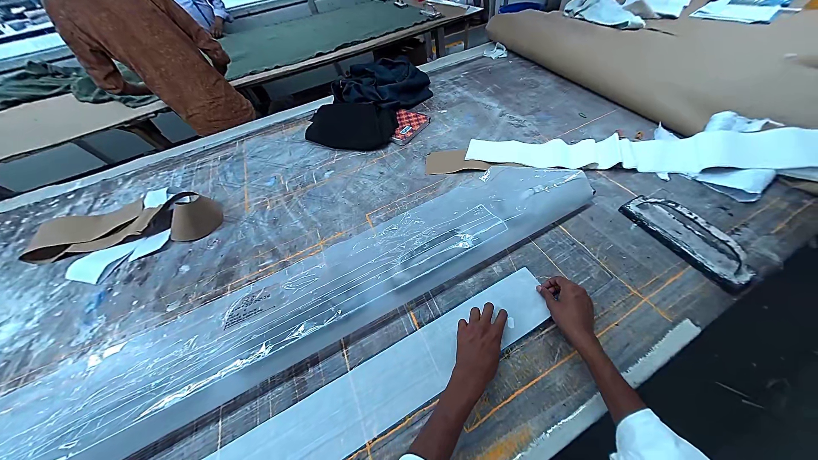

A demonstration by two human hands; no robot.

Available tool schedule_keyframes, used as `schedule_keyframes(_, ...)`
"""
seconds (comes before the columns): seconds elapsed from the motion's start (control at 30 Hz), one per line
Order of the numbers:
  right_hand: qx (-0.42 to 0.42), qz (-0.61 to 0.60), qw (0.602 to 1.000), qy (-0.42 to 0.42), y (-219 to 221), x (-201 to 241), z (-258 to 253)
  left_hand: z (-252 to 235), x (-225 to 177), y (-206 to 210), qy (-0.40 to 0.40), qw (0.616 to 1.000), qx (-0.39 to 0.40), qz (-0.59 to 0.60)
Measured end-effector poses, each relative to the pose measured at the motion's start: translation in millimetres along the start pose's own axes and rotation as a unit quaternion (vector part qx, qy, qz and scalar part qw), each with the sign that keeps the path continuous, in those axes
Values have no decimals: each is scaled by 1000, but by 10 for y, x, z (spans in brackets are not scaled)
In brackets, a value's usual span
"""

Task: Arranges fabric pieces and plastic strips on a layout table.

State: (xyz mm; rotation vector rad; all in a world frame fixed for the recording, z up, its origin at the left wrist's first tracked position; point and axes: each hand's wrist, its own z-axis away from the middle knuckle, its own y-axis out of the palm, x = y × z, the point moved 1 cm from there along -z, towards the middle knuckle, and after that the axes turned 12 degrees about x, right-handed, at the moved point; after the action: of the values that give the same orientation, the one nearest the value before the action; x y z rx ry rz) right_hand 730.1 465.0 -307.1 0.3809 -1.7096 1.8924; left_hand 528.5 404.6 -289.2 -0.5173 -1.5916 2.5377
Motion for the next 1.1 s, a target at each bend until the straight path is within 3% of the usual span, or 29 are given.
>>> schedule_keyframes(0.37,-39,-49,996,-67,-14,-162,235,167,-65,161,44,998,-36,34)
schedule_keyframes(0.5,-57,-25,984,-168,104,-48,428,282,-105,189,83,992,-35,87)
schedule_keyframes(0.63,17,34,965,-259,307,-34,504,634,225,93,-34,986,-93,134)
schedule_keyframes(0.73,44,53,966,-248,362,-138,446,931,571,203,-132,984,-33,113)
schedule_keyframes(0.87,34,55,971,-231,343,-159,372,1202,659,335,-76,986,-25,147)
schedule_keyframes(1.0,30,72,970,-231,354,-151,337,1446,895,336,-170,968,-113,145)
schedule_keyframes(1.1,32,76,967,-241,350,-161,331,1607,989,466,-176,973,-87,120)
